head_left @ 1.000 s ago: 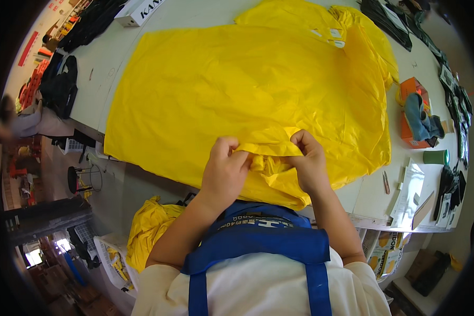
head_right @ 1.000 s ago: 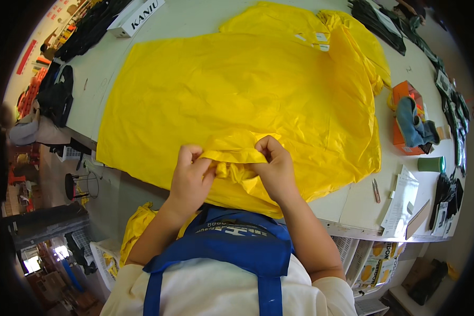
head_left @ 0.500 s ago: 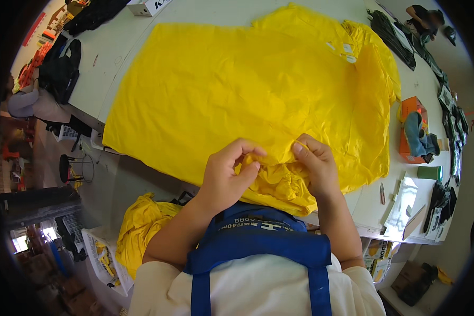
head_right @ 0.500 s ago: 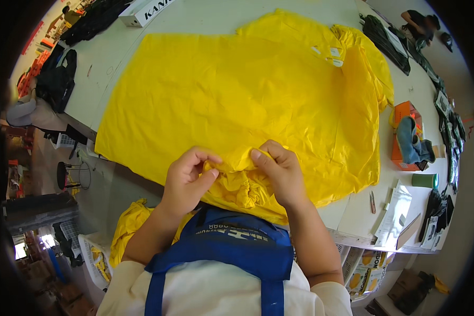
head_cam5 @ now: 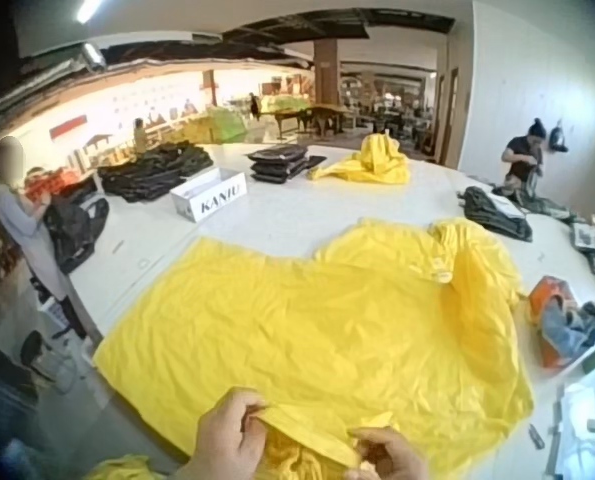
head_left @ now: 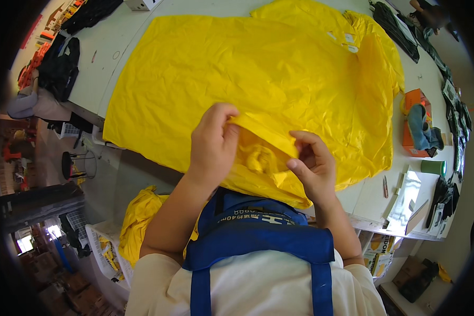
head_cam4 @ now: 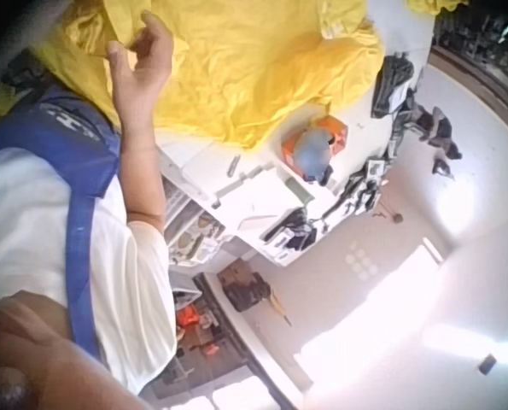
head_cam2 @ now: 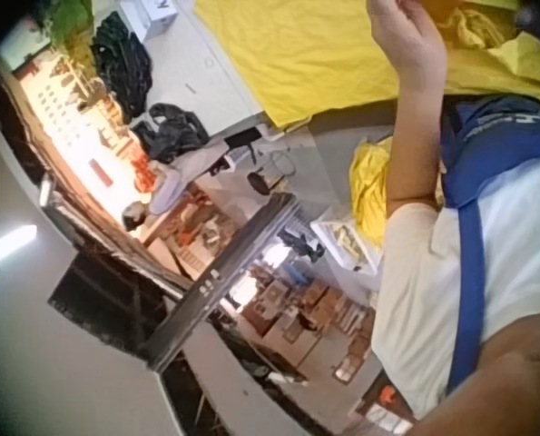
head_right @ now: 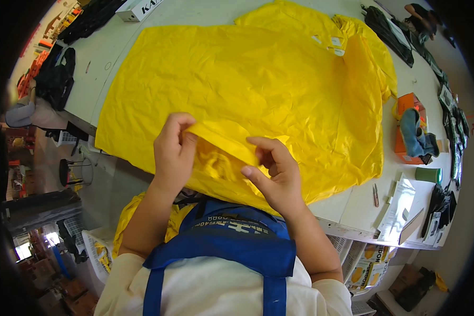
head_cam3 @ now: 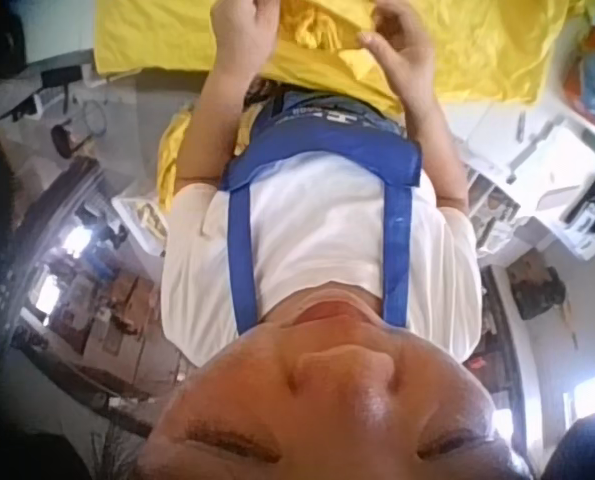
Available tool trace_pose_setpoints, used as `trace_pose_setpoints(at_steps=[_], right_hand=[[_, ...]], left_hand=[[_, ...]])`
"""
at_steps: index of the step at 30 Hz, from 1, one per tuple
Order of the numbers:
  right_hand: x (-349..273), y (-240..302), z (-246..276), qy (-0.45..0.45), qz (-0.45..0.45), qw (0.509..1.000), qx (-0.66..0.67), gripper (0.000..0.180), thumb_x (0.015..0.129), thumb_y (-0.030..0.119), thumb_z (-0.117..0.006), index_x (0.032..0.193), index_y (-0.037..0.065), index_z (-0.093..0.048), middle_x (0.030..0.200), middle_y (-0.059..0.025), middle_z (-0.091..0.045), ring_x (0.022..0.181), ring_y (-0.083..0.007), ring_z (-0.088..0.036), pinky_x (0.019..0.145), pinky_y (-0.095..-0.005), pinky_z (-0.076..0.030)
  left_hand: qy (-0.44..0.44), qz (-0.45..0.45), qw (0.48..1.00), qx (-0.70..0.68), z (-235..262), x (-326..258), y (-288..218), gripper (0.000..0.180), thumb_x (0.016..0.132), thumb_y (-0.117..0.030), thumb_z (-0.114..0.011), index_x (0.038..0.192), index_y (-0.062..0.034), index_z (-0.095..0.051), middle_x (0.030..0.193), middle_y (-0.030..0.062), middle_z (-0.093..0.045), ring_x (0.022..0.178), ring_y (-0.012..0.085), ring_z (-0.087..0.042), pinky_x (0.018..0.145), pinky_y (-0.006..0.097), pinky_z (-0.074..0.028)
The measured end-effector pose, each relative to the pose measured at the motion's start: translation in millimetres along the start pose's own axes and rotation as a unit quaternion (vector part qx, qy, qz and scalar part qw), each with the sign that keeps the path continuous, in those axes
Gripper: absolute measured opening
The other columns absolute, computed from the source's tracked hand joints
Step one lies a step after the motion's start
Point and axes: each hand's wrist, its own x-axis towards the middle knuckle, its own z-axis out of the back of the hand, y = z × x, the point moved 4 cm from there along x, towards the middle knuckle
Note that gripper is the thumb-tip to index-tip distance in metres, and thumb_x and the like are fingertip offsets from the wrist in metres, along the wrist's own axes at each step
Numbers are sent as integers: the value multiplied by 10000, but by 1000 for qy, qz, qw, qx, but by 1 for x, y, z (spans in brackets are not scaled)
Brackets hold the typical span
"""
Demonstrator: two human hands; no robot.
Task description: The person folds a yellow raincoat on a table, trims loose threads with scissors, and stacks the finished item with others. The person uses scissors to snip threads and then folds the garment into a compact shape.
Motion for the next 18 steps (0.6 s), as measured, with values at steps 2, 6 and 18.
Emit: trace_pose_setpoints(at_steps=[2,6,18], right_hand=[[1,-21,16,-1,16,999,-45,550,843,127,-648,1319,5,-400,1183,-142,-513,1134,-228,-487,1001,-343,-361],[-41,-105,49,27,-62,872,-484,654,840,404,-627,1382,132,-384,1425,-187,-323,1325,-378,-269,1049,-594,-191],[-82,-158,60,133,-105,698,-696,772,758,639,-570,1417,289,-369,1555,-85,-86,1409,-417,17,950,-779,19]], left_hand=[[-10,153,986,-63,7,0,35,130,902,-111,-547,1009,-41,-522,822,142,-580,687,254,-542,611,316,-439],[18,253,967,-24,36,-12,156,171,941,-195,-503,1020,-45,-524,751,140,-563,647,224,-511,617,315,-426],[94,-54,956,273,14,-52,119,256,870,-269,-589,995,-50,-541,891,170,-540,811,360,-539,729,409,-463]])
